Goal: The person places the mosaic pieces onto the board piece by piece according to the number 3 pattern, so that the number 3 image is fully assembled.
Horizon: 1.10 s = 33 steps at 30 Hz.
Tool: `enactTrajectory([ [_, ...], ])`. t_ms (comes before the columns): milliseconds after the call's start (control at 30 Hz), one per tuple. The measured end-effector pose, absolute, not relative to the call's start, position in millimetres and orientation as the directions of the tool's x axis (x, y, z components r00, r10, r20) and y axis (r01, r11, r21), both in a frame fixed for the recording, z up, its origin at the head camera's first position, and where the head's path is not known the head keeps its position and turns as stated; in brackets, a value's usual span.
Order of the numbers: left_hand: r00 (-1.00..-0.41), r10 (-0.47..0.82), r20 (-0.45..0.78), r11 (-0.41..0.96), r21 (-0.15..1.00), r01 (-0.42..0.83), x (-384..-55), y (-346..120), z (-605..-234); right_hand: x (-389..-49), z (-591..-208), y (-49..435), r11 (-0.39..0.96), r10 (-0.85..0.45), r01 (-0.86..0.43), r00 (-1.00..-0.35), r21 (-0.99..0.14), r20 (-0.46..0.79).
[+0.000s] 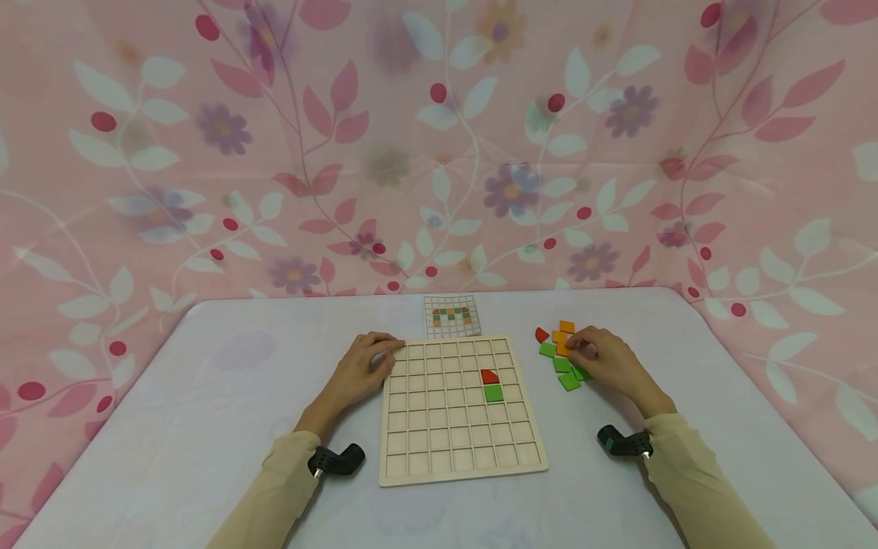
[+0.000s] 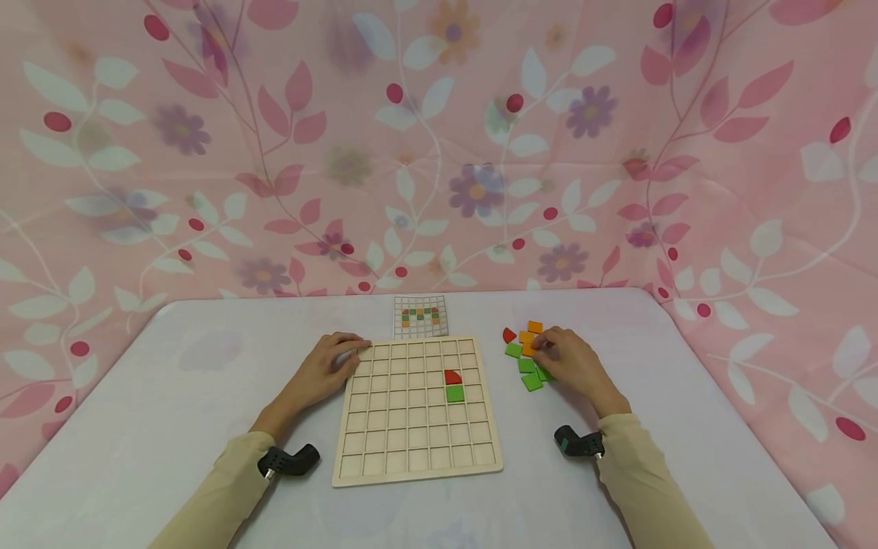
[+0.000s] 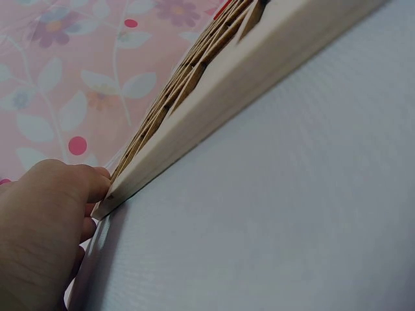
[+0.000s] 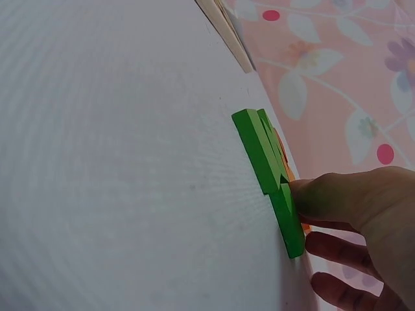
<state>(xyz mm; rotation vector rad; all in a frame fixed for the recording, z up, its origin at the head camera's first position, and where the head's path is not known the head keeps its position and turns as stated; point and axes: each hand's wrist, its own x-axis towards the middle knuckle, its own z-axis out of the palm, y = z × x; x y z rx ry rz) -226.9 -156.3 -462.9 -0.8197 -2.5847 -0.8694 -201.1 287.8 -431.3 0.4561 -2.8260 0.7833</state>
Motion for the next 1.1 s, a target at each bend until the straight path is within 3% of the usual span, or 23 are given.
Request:
enactTrajectory([
  [1100,-0.796,0.423,0.433,0.65,0.467,0.599,-226.6,-155.7,-460.8,-201.5,-427.3,284.0,0.811,-0.275,-0.367,-0.927,-0.455,0.257],
])
